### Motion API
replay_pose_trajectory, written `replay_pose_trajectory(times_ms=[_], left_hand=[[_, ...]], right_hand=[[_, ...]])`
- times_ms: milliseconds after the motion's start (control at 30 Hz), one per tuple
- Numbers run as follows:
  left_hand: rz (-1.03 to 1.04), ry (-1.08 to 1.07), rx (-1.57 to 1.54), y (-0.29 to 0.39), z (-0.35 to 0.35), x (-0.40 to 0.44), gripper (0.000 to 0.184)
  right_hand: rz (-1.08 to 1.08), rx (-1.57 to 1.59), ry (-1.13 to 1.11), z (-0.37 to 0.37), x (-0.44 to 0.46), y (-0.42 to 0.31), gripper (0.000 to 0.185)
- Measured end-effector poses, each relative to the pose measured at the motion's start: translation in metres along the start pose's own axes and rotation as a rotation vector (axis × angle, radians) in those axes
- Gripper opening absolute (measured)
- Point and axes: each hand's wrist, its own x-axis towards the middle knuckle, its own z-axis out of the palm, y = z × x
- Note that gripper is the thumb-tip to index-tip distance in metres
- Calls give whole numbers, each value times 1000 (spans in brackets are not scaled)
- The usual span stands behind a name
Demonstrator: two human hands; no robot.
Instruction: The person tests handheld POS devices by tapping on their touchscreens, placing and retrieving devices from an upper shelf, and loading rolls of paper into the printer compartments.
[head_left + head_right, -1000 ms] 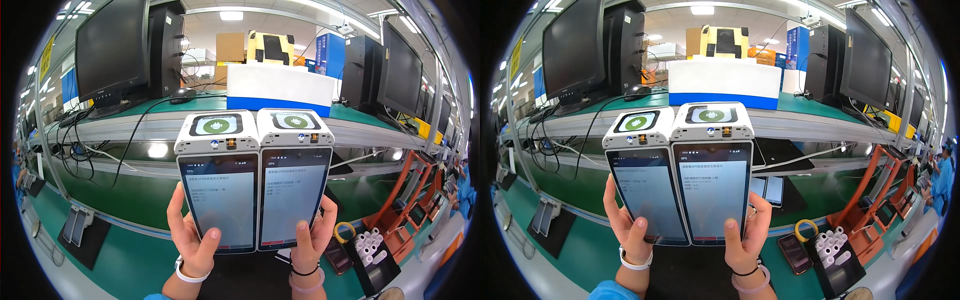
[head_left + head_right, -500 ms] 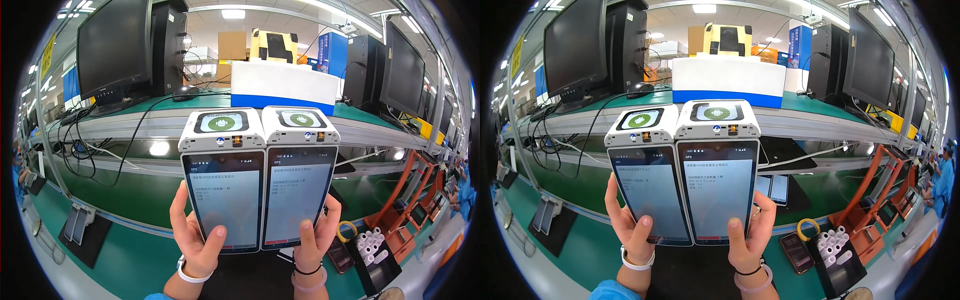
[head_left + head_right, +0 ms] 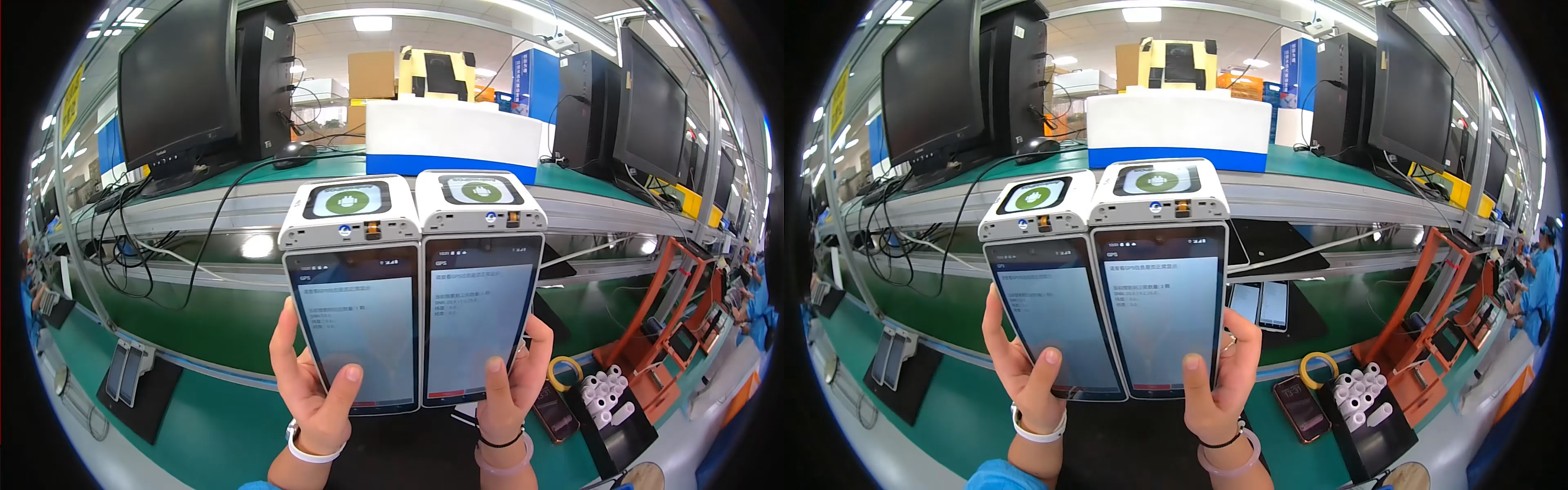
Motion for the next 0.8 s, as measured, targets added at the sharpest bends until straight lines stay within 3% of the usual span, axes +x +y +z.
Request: replay_pose_trajectory(times_ms=[500, 800], left_hand=[[29, 1, 103, 1, 1, -3, 70], [167, -35, 237, -4, -1, -5, 69]], right_hand=[[-103, -91, 14, 2, -4, 3, 42], [-164, -284, 55, 5, -11, 12, 43]])
